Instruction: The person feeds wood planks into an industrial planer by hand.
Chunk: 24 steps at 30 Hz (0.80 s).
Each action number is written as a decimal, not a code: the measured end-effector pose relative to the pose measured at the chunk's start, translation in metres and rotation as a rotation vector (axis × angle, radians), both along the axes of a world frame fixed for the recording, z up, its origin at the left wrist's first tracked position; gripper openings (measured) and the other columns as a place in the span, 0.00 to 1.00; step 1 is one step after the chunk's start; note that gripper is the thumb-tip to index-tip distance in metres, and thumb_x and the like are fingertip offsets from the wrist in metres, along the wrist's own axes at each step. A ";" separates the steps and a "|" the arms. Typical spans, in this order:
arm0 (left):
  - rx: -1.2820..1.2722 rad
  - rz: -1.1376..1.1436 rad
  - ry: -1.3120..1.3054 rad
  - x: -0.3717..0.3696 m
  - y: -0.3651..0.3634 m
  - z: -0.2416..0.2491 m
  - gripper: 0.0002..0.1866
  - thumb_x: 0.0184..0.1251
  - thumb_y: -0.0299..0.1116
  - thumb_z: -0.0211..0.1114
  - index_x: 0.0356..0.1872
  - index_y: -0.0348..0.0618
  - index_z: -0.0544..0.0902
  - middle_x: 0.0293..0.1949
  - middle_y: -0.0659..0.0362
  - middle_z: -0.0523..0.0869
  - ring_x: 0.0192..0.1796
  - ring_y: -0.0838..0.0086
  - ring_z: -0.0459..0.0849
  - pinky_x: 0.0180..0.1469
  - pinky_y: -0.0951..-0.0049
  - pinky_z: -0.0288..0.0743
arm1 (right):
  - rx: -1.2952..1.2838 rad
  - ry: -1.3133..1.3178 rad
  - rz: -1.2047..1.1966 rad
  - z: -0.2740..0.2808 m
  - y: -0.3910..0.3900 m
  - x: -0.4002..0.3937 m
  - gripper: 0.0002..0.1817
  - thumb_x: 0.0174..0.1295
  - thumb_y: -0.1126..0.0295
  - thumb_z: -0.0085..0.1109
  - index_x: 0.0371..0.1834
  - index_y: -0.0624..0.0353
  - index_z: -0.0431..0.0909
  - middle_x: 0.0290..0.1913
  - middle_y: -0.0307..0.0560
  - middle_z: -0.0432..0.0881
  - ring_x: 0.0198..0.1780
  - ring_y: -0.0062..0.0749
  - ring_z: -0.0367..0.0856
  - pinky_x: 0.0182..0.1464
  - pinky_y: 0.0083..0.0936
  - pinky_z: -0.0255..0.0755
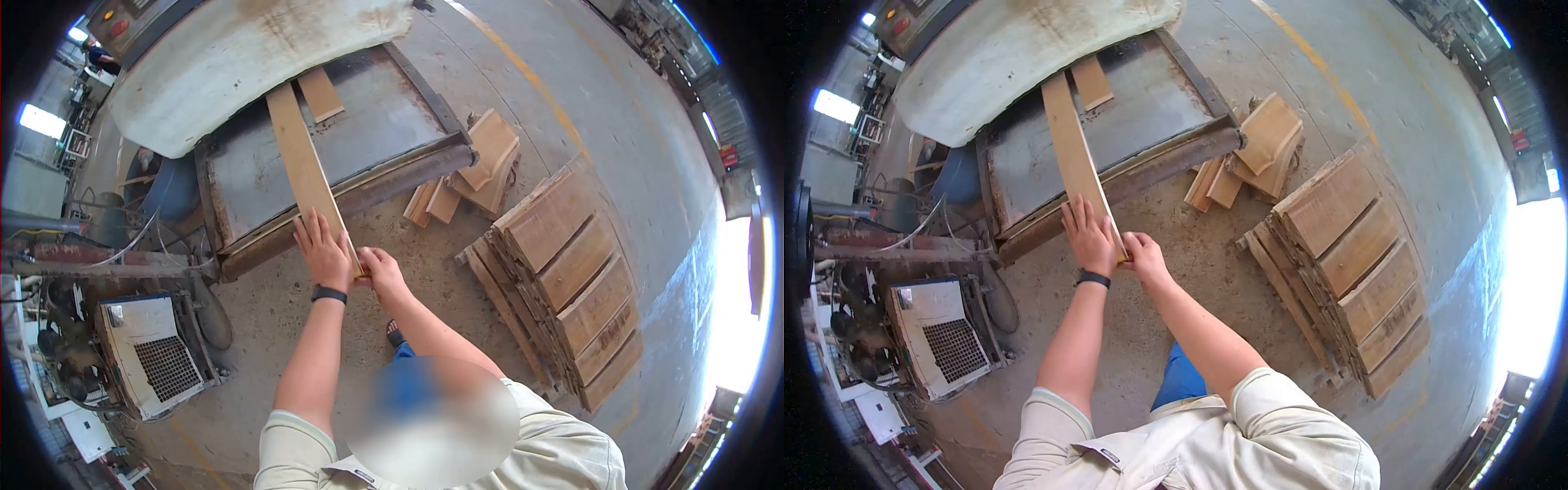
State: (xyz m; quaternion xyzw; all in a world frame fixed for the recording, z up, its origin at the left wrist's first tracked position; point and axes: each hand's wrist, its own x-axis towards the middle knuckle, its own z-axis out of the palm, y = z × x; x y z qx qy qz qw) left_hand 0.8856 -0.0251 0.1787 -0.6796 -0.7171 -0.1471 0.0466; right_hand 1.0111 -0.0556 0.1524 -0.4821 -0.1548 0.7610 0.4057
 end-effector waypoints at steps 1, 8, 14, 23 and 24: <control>0.000 0.003 -0.001 -0.002 0.013 -0.003 0.32 0.77 0.43 0.56 0.73 0.29 0.67 0.80 0.47 0.58 0.82 0.44 0.51 0.82 0.46 0.47 | 0.006 0.124 -0.014 -0.003 0.007 0.003 0.26 0.75 0.56 0.57 0.65 0.67 0.72 0.49 0.53 0.85 0.46 0.35 0.86 0.49 0.31 0.84; -0.045 0.037 0.021 -0.004 0.076 -0.003 0.31 0.83 0.45 0.47 0.75 0.30 0.64 0.82 0.48 0.55 0.83 0.49 0.49 0.84 0.52 0.44 | -0.023 -0.060 0.087 -0.056 -0.019 0.069 0.26 0.77 0.58 0.56 0.67 0.68 0.70 0.52 0.56 0.85 0.49 0.38 0.87 0.52 0.32 0.83; -0.031 0.062 0.046 -0.013 0.130 -0.014 0.32 0.83 0.46 0.46 0.75 0.30 0.64 0.81 0.47 0.57 0.83 0.50 0.51 0.83 0.52 0.47 | -0.138 -0.472 0.181 -0.178 -0.155 0.158 0.15 0.71 0.65 0.60 0.53 0.63 0.81 0.39 0.45 0.87 0.37 0.29 0.85 0.39 0.27 0.79; 0.057 -0.001 0.026 -0.038 0.183 -0.029 0.30 0.81 0.42 0.51 0.73 0.28 0.67 0.78 0.44 0.64 0.80 0.45 0.57 0.80 0.48 0.52 | -0.413 -1.058 0.646 -0.265 -0.386 0.272 0.14 0.60 0.61 0.65 0.42 0.60 0.86 0.38 0.51 0.90 0.40 0.40 0.89 0.47 0.36 0.81; 0.059 0.001 0.035 -0.043 0.190 -0.030 0.30 0.81 0.42 0.51 0.73 0.28 0.67 0.78 0.43 0.64 0.80 0.45 0.58 0.80 0.48 0.52 | -0.462 -1.056 0.647 -0.283 -0.409 0.280 0.14 0.60 0.61 0.65 0.41 0.60 0.86 0.37 0.51 0.90 0.39 0.39 0.89 0.46 0.36 0.81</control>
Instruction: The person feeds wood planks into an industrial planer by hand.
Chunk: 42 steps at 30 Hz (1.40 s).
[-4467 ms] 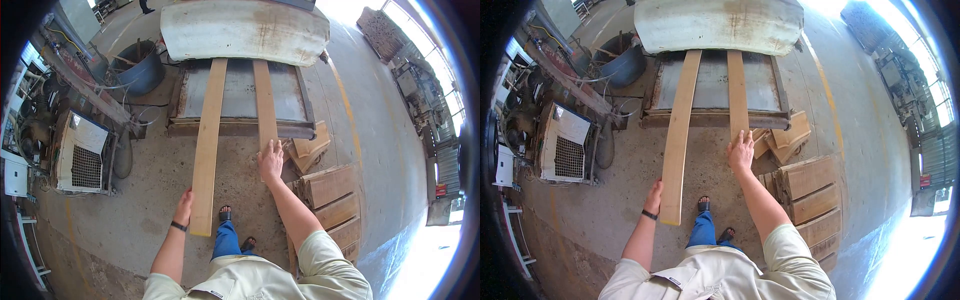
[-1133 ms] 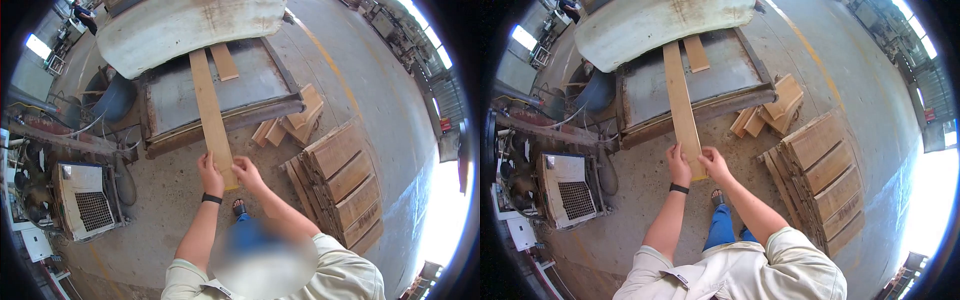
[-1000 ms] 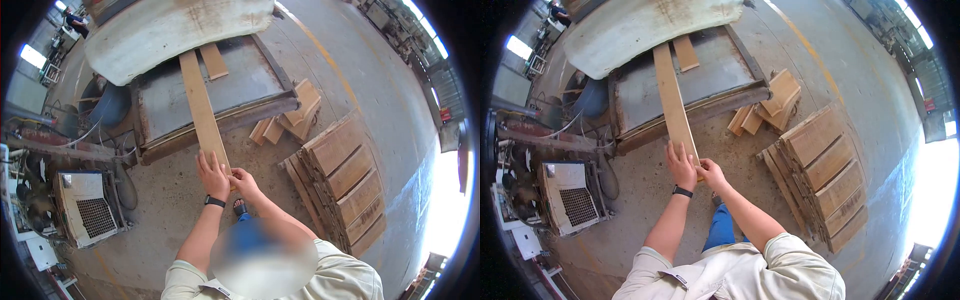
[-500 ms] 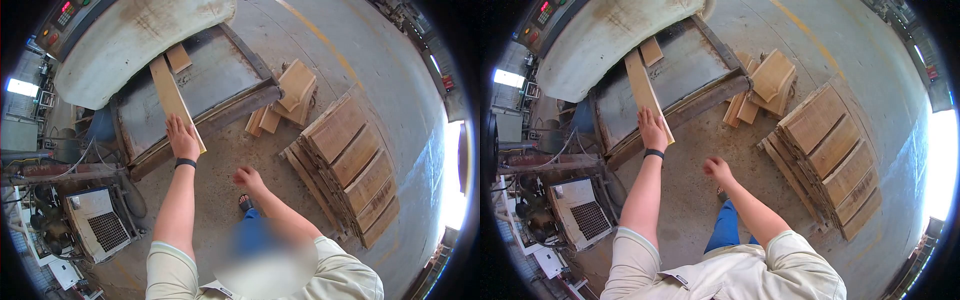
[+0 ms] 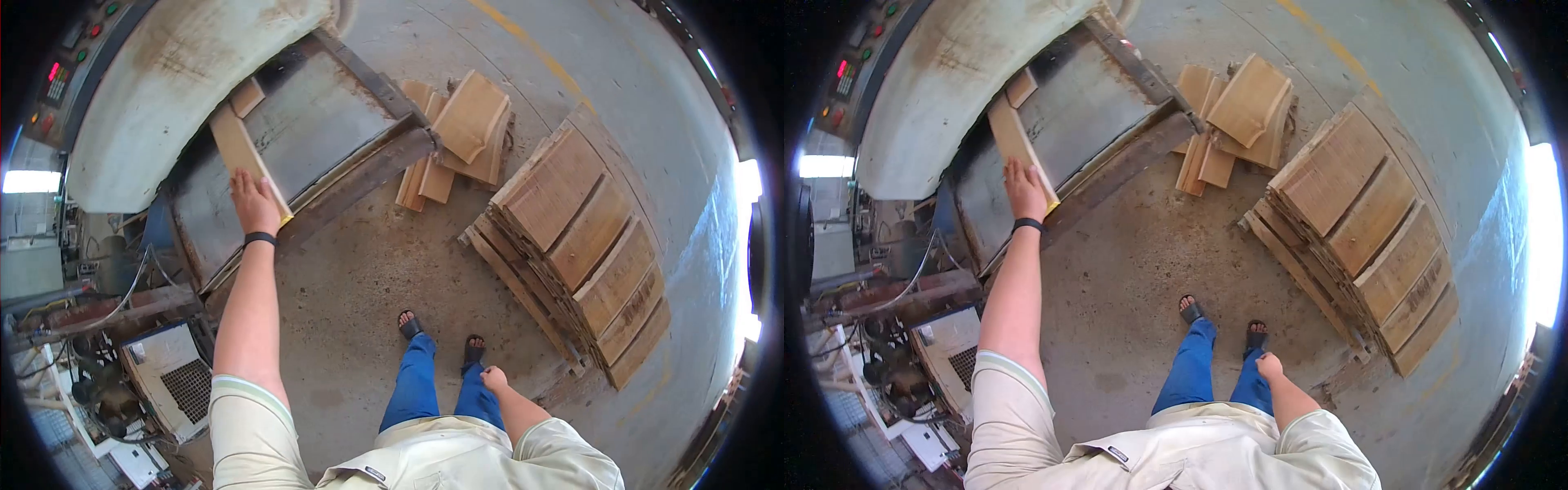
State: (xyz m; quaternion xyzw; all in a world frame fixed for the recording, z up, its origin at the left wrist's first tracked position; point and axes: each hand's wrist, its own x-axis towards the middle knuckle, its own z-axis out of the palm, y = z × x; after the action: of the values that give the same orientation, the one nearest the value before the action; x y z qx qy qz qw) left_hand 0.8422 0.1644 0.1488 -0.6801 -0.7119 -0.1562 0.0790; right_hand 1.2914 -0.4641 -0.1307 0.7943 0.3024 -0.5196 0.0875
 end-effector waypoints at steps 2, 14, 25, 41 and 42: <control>-0.004 -0.009 0.007 -0.007 0.011 -0.006 0.30 0.81 0.42 0.50 0.73 0.27 0.67 0.77 0.42 0.65 0.80 0.44 0.58 0.79 0.48 0.52 | -0.040 0.003 -0.057 -0.006 -0.019 0.005 0.14 0.60 0.61 0.66 0.41 0.60 0.86 0.37 0.51 0.90 0.38 0.36 0.89 0.45 0.34 0.82; -0.069 -0.006 0.018 -0.037 0.073 -0.013 0.33 0.84 0.49 0.45 0.75 0.29 0.65 0.80 0.46 0.61 0.81 0.46 0.55 0.81 0.51 0.51 | 0.047 0.262 -0.515 0.031 0.030 -0.059 0.12 0.68 0.68 0.63 0.49 0.65 0.81 0.36 0.48 0.88 0.35 0.30 0.86 0.40 0.28 0.82; -0.028 -0.025 0.100 -0.079 0.144 -0.029 0.33 0.83 0.51 0.45 0.74 0.32 0.69 0.78 0.47 0.65 0.80 0.42 0.58 0.79 0.48 0.54 | 0.039 0.235 -0.654 0.041 -0.002 -0.079 0.12 0.67 0.69 0.62 0.49 0.65 0.80 0.36 0.46 0.88 0.32 0.28 0.85 0.38 0.26 0.81; 0.022 -0.831 -0.100 0.075 -0.128 0.051 0.18 0.74 0.26 0.56 0.63 0.40 0.80 0.65 0.48 0.79 0.70 0.52 0.73 0.74 0.51 0.62 | 0.174 0.126 -0.583 0.050 -0.002 -0.040 0.12 0.66 0.67 0.64 0.47 0.62 0.83 0.35 0.45 0.89 0.32 0.28 0.87 0.40 0.28 0.81; -0.061 -0.881 -0.116 0.073 -0.163 0.043 0.18 0.73 0.25 0.56 0.62 0.41 0.80 0.65 0.48 0.79 0.70 0.53 0.73 0.74 0.51 0.63 | 0.167 0.140 -0.582 0.054 0.000 -0.036 0.13 0.65 0.65 0.64 0.47 0.61 0.84 0.35 0.45 0.89 0.35 0.30 0.87 0.42 0.29 0.81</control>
State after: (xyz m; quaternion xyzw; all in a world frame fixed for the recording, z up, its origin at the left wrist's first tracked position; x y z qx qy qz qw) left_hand 0.9156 0.0018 0.1921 -0.9107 -0.3617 -0.1918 -0.0555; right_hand 1.2553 -0.4638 -0.0772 0.8142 0.1092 -0.5497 -0.1513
